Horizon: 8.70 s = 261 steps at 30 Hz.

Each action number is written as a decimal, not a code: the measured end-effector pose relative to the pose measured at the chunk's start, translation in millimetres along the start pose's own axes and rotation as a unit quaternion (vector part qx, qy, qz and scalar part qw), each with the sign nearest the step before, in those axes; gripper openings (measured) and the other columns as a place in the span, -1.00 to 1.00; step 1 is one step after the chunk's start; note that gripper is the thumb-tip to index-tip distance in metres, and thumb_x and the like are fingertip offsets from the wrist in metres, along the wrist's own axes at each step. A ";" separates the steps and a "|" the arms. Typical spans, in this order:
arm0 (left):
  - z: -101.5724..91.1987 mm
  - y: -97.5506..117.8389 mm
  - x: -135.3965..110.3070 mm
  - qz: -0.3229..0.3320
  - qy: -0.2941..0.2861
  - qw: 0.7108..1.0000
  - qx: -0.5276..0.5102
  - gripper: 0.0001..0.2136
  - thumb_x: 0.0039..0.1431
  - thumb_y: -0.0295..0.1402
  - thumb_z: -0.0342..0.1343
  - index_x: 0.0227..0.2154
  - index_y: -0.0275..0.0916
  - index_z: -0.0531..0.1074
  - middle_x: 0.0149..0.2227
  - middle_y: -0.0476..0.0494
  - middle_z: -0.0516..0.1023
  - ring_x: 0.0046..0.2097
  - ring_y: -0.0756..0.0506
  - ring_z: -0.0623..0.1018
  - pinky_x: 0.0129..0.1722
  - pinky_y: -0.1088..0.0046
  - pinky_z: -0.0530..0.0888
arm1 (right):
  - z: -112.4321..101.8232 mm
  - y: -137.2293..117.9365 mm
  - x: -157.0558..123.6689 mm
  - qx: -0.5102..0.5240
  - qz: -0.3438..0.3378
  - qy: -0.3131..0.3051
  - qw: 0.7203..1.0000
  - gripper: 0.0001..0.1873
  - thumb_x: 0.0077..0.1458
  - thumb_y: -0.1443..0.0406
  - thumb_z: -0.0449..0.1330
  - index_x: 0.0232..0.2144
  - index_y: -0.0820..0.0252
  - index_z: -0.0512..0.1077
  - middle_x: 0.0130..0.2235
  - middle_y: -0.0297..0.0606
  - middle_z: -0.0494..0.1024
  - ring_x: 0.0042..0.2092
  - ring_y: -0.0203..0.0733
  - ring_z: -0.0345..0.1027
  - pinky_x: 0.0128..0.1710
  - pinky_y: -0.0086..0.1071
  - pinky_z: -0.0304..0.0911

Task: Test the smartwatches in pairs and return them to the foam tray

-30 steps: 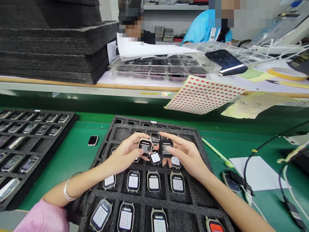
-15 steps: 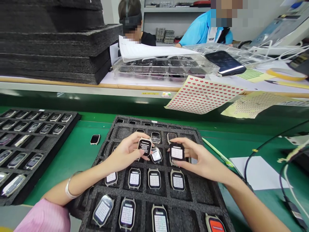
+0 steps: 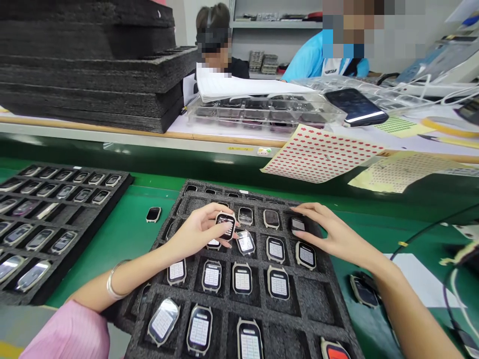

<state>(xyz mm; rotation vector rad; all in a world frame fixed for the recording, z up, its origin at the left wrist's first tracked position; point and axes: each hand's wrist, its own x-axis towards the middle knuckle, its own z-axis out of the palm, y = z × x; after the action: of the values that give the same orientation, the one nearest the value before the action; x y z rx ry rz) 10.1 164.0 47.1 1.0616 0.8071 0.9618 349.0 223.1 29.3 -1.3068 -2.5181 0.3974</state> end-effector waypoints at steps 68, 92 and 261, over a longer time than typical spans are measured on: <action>11.9 -3.5 -3.2 0.114 0.020 0.962 0.249 -0.70 0.08 -0.57 0.07 -0.12 -0.20 0.31 -0.40 0.07 0.33 -0.38 0.03 0.33 -0.37 0.55 0.30 | 27.4 -107.4 37.4 0.711 0.002 -0.064 0.700 -0.60 0.08 0.26 0.34 0.00 0.13 0.50 -0.31 -0.25 0.55 -0.48 -0.33 0.39 -0.48 -0.48 0.37; 14.0 -0.6 -5.7 0.110 0.006 0.951 0.290 -0.70 0.07 -0.57 0.05 -0.13 -0.19 0.27 -0.44 0.10 0.29 -0.42 0.04 0.29 -0.41 0.57 0.26 | 27.1 -107.8 35.2 0.686 0.022 -0.055 0.725 -0.57 0.07 0.23 0.34 0.01 0.20 0.49 -0.37 -0.26 0.55 -0.51 -0.29 0.41 -0.48 -0.45 0.34; -3.4 2.5 -4.4 0.122 0.031 0.955 0.269 -0.71 0.05 -0.53 0.07 -0.13 -0.22 0.33 -0.38 0.02 0.37 -0.37 0.00 0.36 -0.38 0.54 0.29 | 42.2 -116.9 57.3 0.715 0.024 -0.082 0.693 -0.59 0.05 0.25 0.34 -0.03 0.18 0.46 -0.26 -0.20 0.57 -0.58 -0.30 0.41 -0.65 -0.47 0.35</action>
<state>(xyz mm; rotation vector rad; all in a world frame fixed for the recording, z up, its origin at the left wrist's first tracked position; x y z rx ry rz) 4.8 161.6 48.8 1.6372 1.0392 1.0101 214.3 200.7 39.5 -0.5830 -1.3141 1.9707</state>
